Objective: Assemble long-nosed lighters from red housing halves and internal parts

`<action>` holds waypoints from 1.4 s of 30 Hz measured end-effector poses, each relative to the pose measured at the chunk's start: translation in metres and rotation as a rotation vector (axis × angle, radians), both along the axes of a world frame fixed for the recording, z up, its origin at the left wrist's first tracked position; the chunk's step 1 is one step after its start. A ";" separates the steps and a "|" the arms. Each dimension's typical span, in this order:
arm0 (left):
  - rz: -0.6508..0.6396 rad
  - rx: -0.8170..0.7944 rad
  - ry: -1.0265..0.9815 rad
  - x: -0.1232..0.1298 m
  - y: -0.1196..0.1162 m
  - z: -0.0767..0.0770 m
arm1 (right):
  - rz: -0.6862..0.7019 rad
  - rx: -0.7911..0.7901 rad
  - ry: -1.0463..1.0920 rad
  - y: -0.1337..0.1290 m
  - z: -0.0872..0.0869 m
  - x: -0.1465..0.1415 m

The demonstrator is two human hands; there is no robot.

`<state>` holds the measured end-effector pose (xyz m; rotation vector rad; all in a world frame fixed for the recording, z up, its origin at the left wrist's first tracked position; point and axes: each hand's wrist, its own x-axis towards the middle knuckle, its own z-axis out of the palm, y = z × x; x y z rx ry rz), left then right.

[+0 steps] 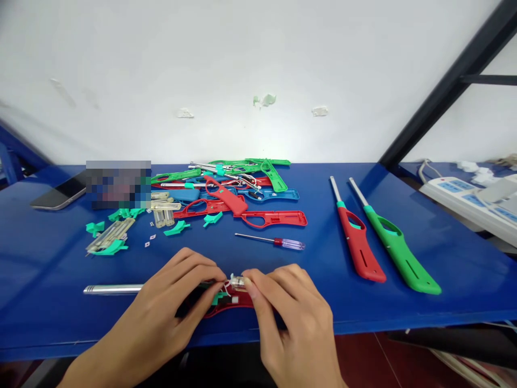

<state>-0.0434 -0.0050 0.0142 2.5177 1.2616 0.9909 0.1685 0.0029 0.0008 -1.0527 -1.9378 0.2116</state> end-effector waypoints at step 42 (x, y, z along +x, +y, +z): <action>-0.044 0.017 0.089 -0.002 -0.003 0.000 | 0.015 0.037 -0.027 0.000 -0.002 0.005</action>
